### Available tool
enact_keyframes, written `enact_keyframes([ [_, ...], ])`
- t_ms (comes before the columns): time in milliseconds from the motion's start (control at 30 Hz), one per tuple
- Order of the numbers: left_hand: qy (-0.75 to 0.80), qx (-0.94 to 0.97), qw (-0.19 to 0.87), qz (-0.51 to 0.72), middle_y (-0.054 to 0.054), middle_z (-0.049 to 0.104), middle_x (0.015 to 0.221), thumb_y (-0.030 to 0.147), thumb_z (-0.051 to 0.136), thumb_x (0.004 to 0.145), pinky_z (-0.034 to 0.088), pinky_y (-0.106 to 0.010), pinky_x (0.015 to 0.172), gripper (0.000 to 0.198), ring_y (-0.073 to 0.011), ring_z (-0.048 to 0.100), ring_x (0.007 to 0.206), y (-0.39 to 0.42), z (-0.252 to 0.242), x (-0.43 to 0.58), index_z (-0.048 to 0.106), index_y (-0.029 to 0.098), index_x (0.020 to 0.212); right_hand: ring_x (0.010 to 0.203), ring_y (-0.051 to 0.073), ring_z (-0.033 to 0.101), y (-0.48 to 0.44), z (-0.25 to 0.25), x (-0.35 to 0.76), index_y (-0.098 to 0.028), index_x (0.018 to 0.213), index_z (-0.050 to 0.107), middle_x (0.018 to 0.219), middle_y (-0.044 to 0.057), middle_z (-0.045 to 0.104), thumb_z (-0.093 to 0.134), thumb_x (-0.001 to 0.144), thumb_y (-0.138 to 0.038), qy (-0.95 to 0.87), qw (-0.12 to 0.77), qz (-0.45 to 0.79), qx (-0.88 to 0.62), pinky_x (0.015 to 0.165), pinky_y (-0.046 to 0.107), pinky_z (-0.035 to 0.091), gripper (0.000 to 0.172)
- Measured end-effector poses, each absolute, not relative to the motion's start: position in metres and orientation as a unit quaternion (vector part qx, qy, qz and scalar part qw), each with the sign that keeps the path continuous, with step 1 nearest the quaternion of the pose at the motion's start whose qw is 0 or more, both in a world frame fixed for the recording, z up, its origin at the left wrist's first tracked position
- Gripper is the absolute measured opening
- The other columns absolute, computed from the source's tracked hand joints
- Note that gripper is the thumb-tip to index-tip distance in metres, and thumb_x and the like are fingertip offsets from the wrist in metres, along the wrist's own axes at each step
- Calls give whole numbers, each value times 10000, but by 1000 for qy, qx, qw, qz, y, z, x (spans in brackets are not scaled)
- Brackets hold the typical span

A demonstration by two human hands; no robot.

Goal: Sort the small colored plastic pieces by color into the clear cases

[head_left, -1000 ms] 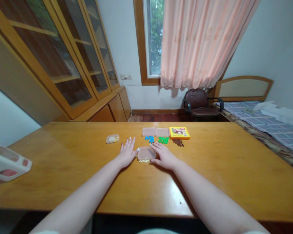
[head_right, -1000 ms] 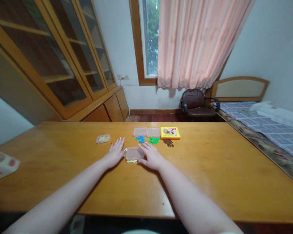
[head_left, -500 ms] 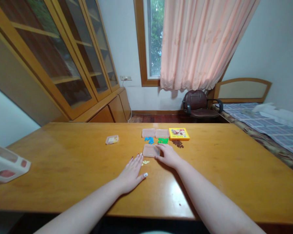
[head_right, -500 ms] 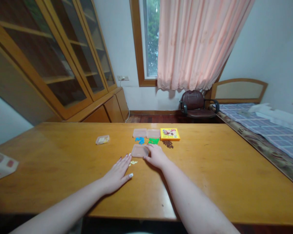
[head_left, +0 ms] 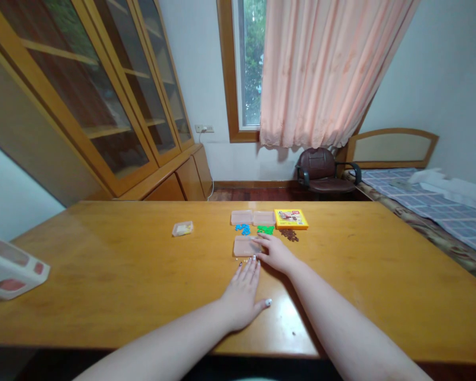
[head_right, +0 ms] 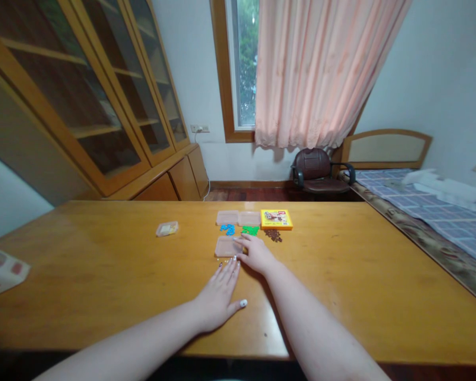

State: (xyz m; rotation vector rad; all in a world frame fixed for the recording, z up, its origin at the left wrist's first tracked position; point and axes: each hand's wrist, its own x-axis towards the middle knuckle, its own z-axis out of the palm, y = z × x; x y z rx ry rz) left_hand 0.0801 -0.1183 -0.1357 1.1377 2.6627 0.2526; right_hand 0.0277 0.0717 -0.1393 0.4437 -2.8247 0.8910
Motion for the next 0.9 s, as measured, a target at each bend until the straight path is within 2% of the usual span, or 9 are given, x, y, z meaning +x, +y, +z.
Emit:
enact_keyframes([
  [133, 889, 423, 146, 95, -182, -32, 1564, 607, 394, 877, 77, -495, 1177, 892, -308, -44, 1448, -111, -126, 74, 66, 71, 1510, 1297, 247, 455, 74, -139, 26, -204, 1267, 606, 1392, 132, 502, 625, 801, -189, -940, 76, 300, 145, 1090, 400, 345, 467],
  [233, 892, 416, 142, 105, -158, -57, 1570, 563, 413, 887, 82, -515, 1170, 854, -313, -69, 1444, -116, -126, 74, 42, 123, 1517, 1288, 247, 463, 75, -140, 26, -217, 1252, 617, 1361, 115, 538, 625, 812, -218, -939, 81, 304, 139, 1090, 413, 343, 441],
  [333, 918, 367, 99, 110, -161, -11, 1578, 561, 449, 871, 99, -577, 1147, 829, -358, -42, 1439, -127, -134, 77, 114, 165, 1517, 1276, 252, 469, 75, -139, 27, -218, 1246, 621, 1353, 111, 545, 625, 828, -286, -941, 84, 298, 136, 1082, 425, 347, 424],
  [467, 939, 318, 64, 114, -211, 57, 1565, 598, 479, 840, 136, -620, 1122, 850, -393, 24, 1433, -140, -143, 79, 209, 135, 1499, 1292, 263, 442, 72, -136, 31, -208, 1273, 596, 1390, 125, 501, 623, 830, -336, -947, 98, 282, 123, 1083, 442, 334, 461],
  [567, 942, 308, 72, 112, -239, 102, 1549, 585, 448, 859, 147, -601, 1131, 836, -377, 71, 1435, -142, -143, 76, 228, 78, 1486, 1350, 261, 369, 70, -135, 32, -218, 1331, 538, 1453, 121, 427, 584, 860, -326, -945, 99, 276, 145, 1102, 456, 299, 485],
  [633, 941, 311, 83, 107, -239, 123, 1545, 567, 437, 869, 141, -577, 1145, 827, -359, 95, 1437, -139, -142, 74, 225, 54, 1482, 1358, 259, 358, 69, -135, 31, -220, 1334, 534, 1440, 111, 449, 560, 877, -307, -946, 94, 265, 164, 1113, 463, 275, 466],
  [800, 921, 358, 111, 106, -204, 126, 1552, 527, 448, 875, 151, -522, 1163, 811, -317, 110, 1443, -133, -134, 73, 197, 63, 1491, 1297, 252, 433, 70, -131, 32, -228, 1277, 581, 1355, 93, 548, 587, 859, -291, -953, 95, 237, 163, 1107, 474, 260, 424],
  [900, 901, 393, 110, 143, -163, 189, 1551, 464, 423, 906, 193, -513, 1154, 691, -295, 170, 1438, -135, -120, 64, 263, 114, 1480, 1260, 260, 464, 71, -127, 34, -194, 1233, 612, 1335, 117, 559, 601, 847, -303, -956, 112, 223, 157, 1100, 460, 271, 401],
])
